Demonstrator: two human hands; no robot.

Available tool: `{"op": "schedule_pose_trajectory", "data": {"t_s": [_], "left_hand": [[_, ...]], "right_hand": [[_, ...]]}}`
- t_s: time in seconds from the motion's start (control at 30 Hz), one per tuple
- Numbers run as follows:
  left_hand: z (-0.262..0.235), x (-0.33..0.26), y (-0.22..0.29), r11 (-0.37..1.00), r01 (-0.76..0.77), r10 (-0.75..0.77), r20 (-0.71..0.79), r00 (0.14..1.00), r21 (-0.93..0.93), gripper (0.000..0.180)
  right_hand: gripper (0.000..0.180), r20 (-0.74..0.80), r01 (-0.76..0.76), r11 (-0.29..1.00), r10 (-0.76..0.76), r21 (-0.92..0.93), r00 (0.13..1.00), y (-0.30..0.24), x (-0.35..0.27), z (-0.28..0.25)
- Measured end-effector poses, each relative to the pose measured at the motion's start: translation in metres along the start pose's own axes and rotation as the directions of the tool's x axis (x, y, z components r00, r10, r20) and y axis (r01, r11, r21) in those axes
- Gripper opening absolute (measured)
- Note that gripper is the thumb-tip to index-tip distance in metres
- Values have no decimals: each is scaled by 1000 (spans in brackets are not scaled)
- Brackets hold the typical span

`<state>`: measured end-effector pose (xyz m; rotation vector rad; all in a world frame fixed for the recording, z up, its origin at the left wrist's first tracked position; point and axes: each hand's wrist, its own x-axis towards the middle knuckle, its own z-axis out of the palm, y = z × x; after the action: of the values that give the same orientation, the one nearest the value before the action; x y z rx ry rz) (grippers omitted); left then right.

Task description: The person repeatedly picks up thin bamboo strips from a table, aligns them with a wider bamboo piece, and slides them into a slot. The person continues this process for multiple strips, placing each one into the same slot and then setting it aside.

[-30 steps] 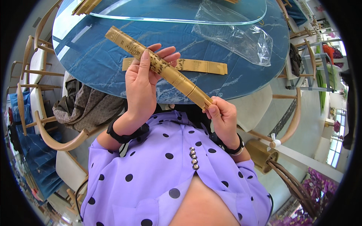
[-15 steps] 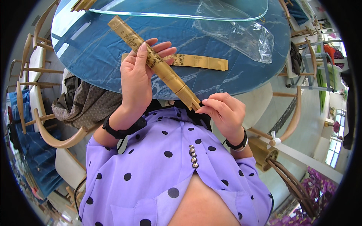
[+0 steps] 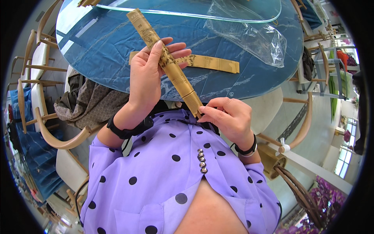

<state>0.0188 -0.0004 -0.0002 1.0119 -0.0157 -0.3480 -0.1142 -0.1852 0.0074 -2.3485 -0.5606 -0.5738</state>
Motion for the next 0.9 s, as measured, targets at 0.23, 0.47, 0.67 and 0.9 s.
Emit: {"op": "schedule_pose_trajectory", "data": {"t_s": [0.23, 0.47, 0.67, 0.9], "left_hand": [[-1, -3, -5, 999, -5, 4, 43, 999, 38, 35], [0, -4, -5, 996, -20, 14, 74, 997, 86, 34], [0, -1, -6, 995, 16, -26, 99, 995, 99, 35], [1, -2, -6, 998, 43, -46, 68, 997, 48, 30]], "right_hand": [[26, 34, 11, 999, -9, -49, 999, -4, 1, -2], [23, 30, 13, 993, -10, -118, 1000, -8, 3, 4], [22, 96, 23, 990, -10, -138, 995, -11, 4, 2], [19, 93, 87, 958, -64, -273, 994, -15, 6, 1]]}}
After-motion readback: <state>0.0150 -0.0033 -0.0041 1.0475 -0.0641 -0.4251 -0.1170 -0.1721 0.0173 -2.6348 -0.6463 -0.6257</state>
